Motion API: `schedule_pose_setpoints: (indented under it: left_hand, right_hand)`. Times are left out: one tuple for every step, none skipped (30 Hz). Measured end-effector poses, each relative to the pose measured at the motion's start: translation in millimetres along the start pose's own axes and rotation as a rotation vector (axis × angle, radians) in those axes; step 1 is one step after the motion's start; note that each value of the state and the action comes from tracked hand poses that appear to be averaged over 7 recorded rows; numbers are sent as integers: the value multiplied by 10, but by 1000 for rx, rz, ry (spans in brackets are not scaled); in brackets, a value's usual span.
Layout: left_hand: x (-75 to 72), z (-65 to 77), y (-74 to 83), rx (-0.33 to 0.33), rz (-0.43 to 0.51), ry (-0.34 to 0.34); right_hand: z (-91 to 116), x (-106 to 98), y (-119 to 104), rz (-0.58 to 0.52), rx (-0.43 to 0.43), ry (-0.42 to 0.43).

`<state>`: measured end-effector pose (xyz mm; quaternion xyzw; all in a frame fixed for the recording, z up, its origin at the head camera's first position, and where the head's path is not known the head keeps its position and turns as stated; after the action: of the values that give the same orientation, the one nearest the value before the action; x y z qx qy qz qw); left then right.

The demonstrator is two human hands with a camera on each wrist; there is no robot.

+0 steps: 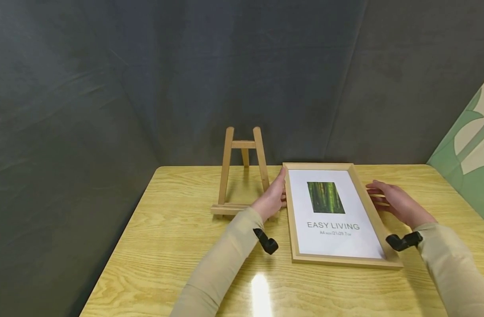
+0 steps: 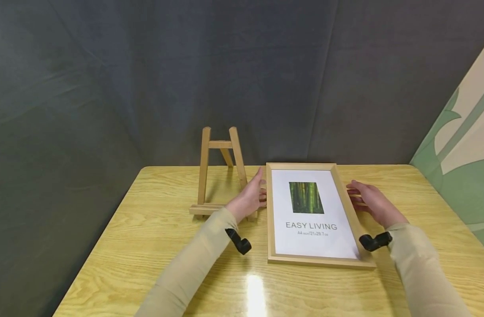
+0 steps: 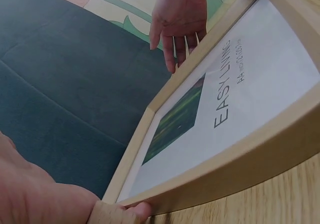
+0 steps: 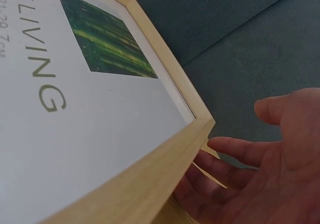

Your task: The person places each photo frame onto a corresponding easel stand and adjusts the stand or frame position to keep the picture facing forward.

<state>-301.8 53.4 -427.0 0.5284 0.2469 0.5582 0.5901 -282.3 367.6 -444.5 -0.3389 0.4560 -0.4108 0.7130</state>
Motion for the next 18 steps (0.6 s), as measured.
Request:
schedule_pose_setpoints:
  left_hand:
    - [0, -9, -4, 1, 5, 7]
    - [3, -18, -8, 1, 10, 7]
    - [7, -28, -11, 2, 11, 12]
    - [11, -40, -17, 0, 19, 18]
    - [17, -51, -20, -2, 28, 19]
    - [22, -64, -24, -3, 41, 21]
    - [28, -76, -29, -5, 50, 21]
    - [34, -89, -32, -4, 66, 20]
    - [37, -100, -34, -1, 81, 24]
    - [40, -112, -35, 3, 97, 27]
    - [41, -123, -38, 5, 112, 29]
    - [42, -135, -41, 7, 127, 33]
    - [45, -146, -45, 7, 138, 38]
    - [47, -159, -49, 7, 145, 42]
    - [48, -168, -55, 5, 143, 49]
    - [45, -177, -62, -1, 141, 62]
    - [43, -185, -70, -8, 139, 76]
    - [42, -192, -77, -15, 135, 90]
  right_hand:
    - [-6, -6, -1, 0, 2, 3]
    - [-11, -16, -2, 5, 14, 26]
    - [-13, -19, -6, 4, 18, 29]
    - [-15, -21, -9, 3, 24, 31]
    - [-12, -22, -13, 3, 30, 31]
    - [-14, -26, -11, 5, 37, 30]
    - [-17, -28, -7, 10, 43, 28]
    - [-16, -28, -7, 13, 49, 26]
    - [-20, -23, -2, 18, 46, 5]
    - [-25, -24, 3, 25, 51, 1]
    - [-28, -29, 6, 36, 61, 14]
    - [-29, -29, 10, 43, 63, 11]
    - [-32, -26, 13, 53, 65, 9]
    - [-29, -20, 13, 61, 68, 6]
    - [-29, -18, 20, 70, 71, 5]
    - [-27, -12, 23, 80, 72, 5]
    - [-23, -7, 25, 88, 74, 7]
    - [-20, 5, 27, 92, 69, -5]
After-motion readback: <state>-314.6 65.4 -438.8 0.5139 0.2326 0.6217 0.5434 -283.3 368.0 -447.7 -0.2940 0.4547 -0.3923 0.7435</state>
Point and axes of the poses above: each hand's wrist, its own z-axis away from the middle knuckle, its own x-axis out of the palm, y = z × x, the point moved 5 cm from there along -z, towards the middle knuckle, and after that the axes turned 2 degrees about x, right-handed, at the moved point
